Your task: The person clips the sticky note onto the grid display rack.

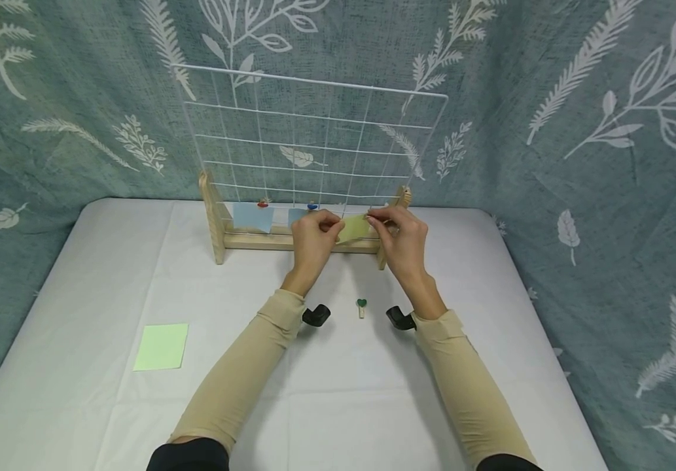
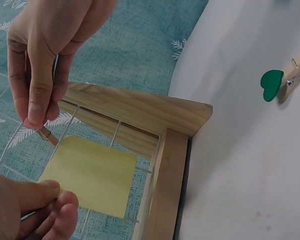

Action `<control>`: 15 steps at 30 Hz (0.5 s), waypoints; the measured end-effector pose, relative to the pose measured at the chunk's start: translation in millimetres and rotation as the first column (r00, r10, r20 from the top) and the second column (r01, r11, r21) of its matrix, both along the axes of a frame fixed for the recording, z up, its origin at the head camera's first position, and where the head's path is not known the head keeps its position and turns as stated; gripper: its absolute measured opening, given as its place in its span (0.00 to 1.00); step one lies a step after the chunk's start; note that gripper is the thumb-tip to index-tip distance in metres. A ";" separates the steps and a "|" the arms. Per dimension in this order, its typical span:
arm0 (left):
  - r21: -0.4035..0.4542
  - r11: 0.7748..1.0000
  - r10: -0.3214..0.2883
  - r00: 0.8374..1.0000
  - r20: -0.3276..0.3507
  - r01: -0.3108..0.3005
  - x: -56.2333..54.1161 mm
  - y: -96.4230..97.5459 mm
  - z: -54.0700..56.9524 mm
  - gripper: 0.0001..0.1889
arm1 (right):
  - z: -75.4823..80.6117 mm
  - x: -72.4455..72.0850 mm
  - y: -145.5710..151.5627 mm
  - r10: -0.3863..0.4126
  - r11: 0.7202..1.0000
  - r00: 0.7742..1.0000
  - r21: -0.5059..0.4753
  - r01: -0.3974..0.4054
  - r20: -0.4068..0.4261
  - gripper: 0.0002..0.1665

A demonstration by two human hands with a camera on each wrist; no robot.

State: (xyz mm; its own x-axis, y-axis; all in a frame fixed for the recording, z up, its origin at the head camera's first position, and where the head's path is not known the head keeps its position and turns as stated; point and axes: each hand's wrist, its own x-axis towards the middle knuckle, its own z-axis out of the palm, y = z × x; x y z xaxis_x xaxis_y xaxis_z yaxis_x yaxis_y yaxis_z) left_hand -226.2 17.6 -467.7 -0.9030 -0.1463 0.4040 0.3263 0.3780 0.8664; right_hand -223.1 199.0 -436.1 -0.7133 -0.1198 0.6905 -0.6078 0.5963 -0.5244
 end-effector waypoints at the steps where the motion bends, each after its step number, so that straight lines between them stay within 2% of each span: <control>1: -0.001 1.000 0.004 1.000 -0.001 -0.004 -0.1 -0.2 0.4 0.04 | 0.2 -0.5 -0.9 0.002 1.000 1.000 0.004 -0.002 -0.004 0.07; 15: -0.030 0.998 0.061 0.998 -0.008 -0.062 -1.6 4.7 5.3 0.04 | -0.7 -6.5 -9.8 0.001 1.000 0.999 0.020 0.000 -0.037 0.04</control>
State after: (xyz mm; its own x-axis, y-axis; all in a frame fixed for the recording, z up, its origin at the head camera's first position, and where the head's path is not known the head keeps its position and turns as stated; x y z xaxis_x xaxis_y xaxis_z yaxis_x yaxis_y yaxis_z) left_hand -227.8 22.3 -462.4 -0.8898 -0.1892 0.4153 0.3077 0.4233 0.8521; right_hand -229.6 189.1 -436.7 -0.6872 -0.1344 0.7140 -0.6270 0.6061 -0.4894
